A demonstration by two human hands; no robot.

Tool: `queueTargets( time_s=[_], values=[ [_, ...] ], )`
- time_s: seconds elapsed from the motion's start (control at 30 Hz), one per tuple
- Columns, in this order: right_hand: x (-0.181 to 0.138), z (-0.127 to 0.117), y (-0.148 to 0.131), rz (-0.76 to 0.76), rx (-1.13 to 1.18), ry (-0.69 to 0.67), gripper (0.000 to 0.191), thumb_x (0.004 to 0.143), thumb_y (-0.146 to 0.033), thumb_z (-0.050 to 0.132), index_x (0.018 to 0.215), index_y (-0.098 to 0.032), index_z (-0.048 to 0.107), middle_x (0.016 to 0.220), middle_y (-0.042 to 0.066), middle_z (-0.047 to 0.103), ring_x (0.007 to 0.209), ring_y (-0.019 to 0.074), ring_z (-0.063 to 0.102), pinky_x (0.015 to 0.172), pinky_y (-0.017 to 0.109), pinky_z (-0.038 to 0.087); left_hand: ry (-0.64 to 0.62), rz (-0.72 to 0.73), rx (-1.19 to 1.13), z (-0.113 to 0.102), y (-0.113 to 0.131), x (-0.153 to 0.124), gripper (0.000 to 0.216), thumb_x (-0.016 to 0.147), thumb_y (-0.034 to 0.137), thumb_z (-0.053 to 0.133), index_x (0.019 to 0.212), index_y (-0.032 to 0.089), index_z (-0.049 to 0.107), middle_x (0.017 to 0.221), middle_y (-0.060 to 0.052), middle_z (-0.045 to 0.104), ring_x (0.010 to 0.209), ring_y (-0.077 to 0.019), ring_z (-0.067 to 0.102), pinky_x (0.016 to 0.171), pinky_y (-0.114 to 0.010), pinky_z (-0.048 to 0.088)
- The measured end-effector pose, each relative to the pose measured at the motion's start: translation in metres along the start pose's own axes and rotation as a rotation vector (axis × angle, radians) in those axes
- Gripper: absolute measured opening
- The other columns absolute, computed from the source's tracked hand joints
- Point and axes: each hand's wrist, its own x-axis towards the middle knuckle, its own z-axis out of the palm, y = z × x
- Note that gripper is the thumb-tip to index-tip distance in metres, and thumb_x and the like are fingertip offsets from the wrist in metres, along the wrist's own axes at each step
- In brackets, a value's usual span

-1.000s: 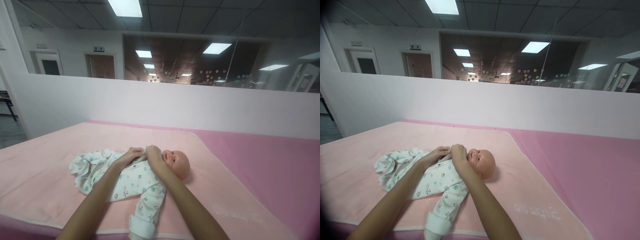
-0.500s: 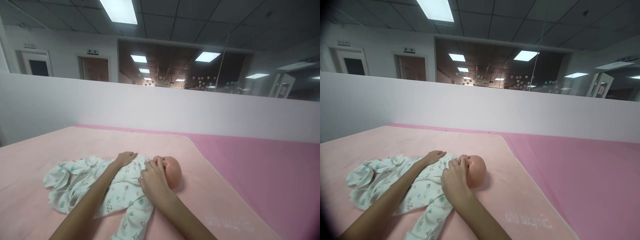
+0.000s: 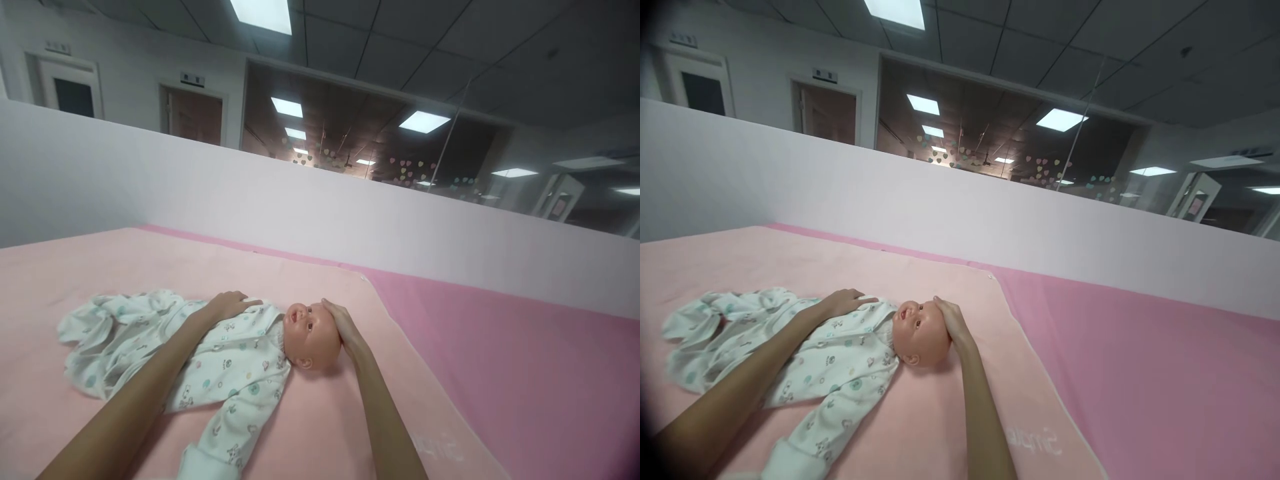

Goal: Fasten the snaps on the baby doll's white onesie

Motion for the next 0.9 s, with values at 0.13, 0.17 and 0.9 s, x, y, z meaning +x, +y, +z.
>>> queueTargets(
  time_s=[0.13,0.17,0.9],
  values=[
    [0.004,-0.002,0.01,0.065,0.145,0.026,0.036,0.069,-0.043,0.058,0.082,-0.011,0.065,0.078,0.006,0.068,0.075,0.0178,0.062,0.074,0.027,0.046,-0.037,-0.034,0.02,-0.004,-0.002,-0.005,0.057,0.064,0.066,0.042,0.085,0.02,0.068,0.097,-0.012,0.067,0.088,-0.0319,0.06,0.076,-0.033,0.04],
    [0.006,-0.003,0.012,0.072,0.149,0.039,0.034,0.069,-0.042,0.059,0.082,-0.011,0.065,0.078,0.005,0.068,0.075,0.0174,0.062,0.073,0.026,0.046,-0.04,-0.046,0.027,-0.005,-0.002,-0.006,0.057,0.064,0.065,0.042,0.087,0.019,0.067,0.099,-0.013,0.067,0.088,-0.0321,0.06,0.076,-0.033,0.04],
    [0.009,-0.006,0.018,0.065,0.144,0.076,0.038,0.067,-0.047,0.058,0.085,-0.015,0.066,0.083,0.004,0.068,0.081,0.0203,0.061,0.074,0.028,0.045,-0.017,-0.048,0.136,-0.007,0.011,-0.016,0.076,0.067,0.074,0.023,0.098,0.016,0.062,0.109,-0.013,0.062,0.099,-0.0299,0.056,0.087,-0.035,0.039]
  ],
)
